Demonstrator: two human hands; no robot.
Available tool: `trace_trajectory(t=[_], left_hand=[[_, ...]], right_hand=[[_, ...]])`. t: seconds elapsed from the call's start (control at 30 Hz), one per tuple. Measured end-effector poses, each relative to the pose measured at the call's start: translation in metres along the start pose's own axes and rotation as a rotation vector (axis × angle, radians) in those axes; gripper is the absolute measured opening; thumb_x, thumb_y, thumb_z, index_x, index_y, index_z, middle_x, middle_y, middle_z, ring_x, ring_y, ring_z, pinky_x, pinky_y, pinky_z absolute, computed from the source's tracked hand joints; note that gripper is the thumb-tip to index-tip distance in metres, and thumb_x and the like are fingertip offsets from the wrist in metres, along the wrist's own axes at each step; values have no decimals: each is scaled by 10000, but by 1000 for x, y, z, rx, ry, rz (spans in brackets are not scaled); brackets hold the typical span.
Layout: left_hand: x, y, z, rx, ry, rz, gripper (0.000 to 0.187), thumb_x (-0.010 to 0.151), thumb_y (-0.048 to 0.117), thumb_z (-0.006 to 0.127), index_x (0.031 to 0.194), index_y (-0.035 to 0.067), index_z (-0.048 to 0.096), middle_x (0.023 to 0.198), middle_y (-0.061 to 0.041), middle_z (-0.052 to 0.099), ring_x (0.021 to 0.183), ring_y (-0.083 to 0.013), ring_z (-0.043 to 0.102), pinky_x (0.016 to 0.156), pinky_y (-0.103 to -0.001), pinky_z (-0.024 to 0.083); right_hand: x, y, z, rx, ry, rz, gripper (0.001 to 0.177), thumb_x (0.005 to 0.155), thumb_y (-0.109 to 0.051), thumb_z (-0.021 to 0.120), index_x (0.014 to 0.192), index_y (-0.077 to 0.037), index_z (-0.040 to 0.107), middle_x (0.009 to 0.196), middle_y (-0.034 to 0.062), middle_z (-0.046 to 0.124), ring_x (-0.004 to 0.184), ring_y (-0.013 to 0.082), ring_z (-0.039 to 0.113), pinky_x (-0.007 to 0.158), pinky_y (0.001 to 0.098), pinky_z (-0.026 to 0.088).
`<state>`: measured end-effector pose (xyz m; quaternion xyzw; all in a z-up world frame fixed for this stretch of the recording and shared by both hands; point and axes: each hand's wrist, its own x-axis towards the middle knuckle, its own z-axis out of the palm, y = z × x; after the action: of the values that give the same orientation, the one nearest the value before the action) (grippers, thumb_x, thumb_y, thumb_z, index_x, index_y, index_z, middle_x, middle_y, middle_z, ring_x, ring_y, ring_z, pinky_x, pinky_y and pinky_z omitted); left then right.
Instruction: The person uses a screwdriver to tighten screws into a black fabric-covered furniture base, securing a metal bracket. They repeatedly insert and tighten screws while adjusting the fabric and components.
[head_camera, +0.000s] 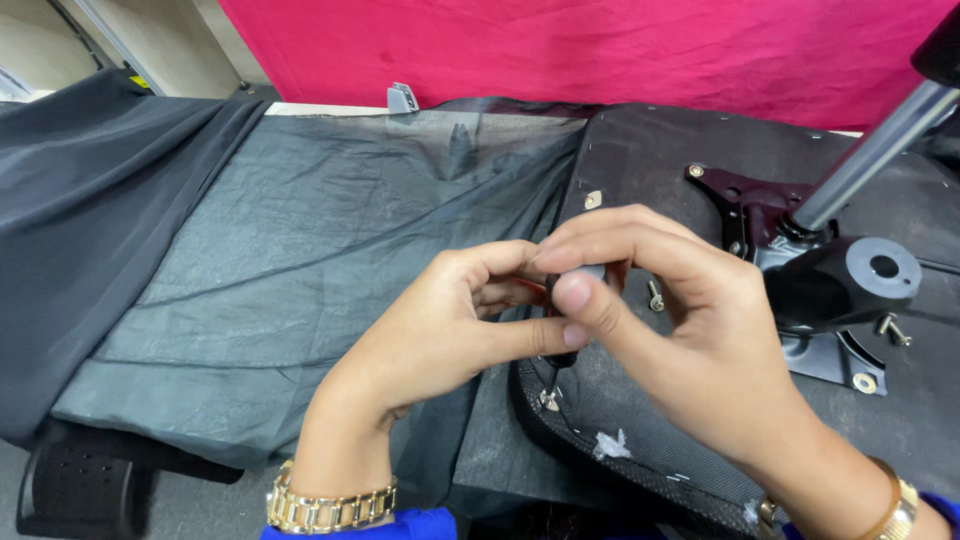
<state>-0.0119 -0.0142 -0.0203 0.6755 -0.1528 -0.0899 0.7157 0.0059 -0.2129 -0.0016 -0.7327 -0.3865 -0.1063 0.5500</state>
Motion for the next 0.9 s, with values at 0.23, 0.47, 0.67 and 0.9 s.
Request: trace_trajectory(t=[0.23, 0.47, 0.67, 0.9], left_hand=[[1, -21, 4, -481, -85, 123, 570, 876, 179, 771, 1364, -41, 576, 1221, -92, 675, 1122, -156, 635, 941, -295, 496], [6, -36, 6, -645, -57, 109, 603, 1090, 473, 525, 1400, -40, 588, 1197, -74, 656, 1098, -160, 599, 987, -350, 480], [1, -25, 8, -401, -17, 46, 451, 1041, 358, 573, 1363, 48, 634, 1221, -17, 672, 1114, -118, 603, 1006, -338, 477], [10, -9, 2, -254, 63, 23, 478, 960, 362, 664, 1333, 64, 655, 1182, -3, 695, 1076, -110, 638, 972, -330, 523]], right_hand=[[2, 3, 2, -45, 11, 40, 143, 960, -79, 706, 1078, -16, 756, 1070, 81, 689, 927, 151, 613, 803, 276, 511], [0, -2, 11, -96, 84, 37, 163, 1032, -100, 625, 1119, -24, 740, 1087, 58, 729, 1018, 140, 650, 886, 272, 532], [-4, 0, 20, 13, 197, 91, 167, 987, -169, 707, 1034, -10, 726, 1107, 56, 644, 956, 84, 628, 813, 243, 547], [3, -5, 17, 37, 249, 239, 268, 1066, -217, 573, 1156, -16, 726, 1027, 12, 741, 948, 37, 648, 861, 206, 523]])
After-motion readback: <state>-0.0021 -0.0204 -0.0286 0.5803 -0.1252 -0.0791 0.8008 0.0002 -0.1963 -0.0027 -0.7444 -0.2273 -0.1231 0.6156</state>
